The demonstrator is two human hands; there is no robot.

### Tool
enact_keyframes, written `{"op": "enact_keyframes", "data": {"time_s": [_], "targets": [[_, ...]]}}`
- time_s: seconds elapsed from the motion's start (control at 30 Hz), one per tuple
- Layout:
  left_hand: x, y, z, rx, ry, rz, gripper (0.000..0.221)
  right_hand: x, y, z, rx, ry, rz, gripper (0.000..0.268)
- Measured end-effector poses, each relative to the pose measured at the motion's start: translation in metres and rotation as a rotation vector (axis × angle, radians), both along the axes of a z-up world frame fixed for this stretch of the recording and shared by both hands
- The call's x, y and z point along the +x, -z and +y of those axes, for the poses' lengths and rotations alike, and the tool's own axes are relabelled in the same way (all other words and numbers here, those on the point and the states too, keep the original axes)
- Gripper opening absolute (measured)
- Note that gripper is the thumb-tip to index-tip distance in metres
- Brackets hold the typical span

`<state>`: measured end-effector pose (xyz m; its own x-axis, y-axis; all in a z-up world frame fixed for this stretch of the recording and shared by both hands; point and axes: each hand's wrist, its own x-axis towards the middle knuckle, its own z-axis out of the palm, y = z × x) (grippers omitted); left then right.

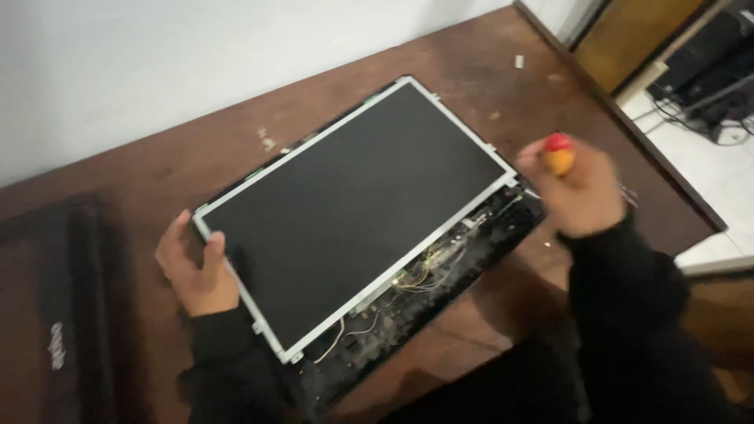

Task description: Disassembling a computer monitor by removing screws from the frame using a screwdriver

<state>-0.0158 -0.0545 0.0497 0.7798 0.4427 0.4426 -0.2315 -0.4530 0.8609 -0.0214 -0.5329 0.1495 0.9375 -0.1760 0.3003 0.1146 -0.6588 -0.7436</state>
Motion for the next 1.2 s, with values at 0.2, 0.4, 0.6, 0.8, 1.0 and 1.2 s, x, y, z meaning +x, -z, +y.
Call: {"op": "enact_keyframes", "data": {"time_s": [0.2, 0.4, 0.6, 0.8, 1.0, 1.2], "targets": [[-0.017, -0.037, -0.010, 0.397, 0.099, -0.342, 0.030, 0.017, -0.009, 0.195, 0.394, -0.455, 0.419, 0.020], [-0.020, -0.037, -0.011, 0.289, 0.165, -0.339, 0.037, 0.019, 0.005, 0.273, 0.793, -0.489, 0.571, 0.017], [-0.026, -0.052, -0.026, 0.324, 0.243, -0.411, 0.020, 0.016, 0.028, 0.280, 0.768, -0.632, 0.442, 0.014], [-0.029, -0.047, -0.029, 0.338, 0.153, -0.417, 0.007, 0.015, 0.031, 0.280, 0.721, -0.571, 0.443, 0.019], [-0.025, -0.048, -0.013, 0.009, 0.282, -0.292, 0.010, 0.029, 0.053, 0.272, 1.135, -0.711, 0.349, 0.013], [-0.014, -0.024, 0.003, -0.363, 0.344, -0.324, 0.016, 0.021, 0.039, 0.266, 0.863, -0.719, 0.066, 0.042]]}}
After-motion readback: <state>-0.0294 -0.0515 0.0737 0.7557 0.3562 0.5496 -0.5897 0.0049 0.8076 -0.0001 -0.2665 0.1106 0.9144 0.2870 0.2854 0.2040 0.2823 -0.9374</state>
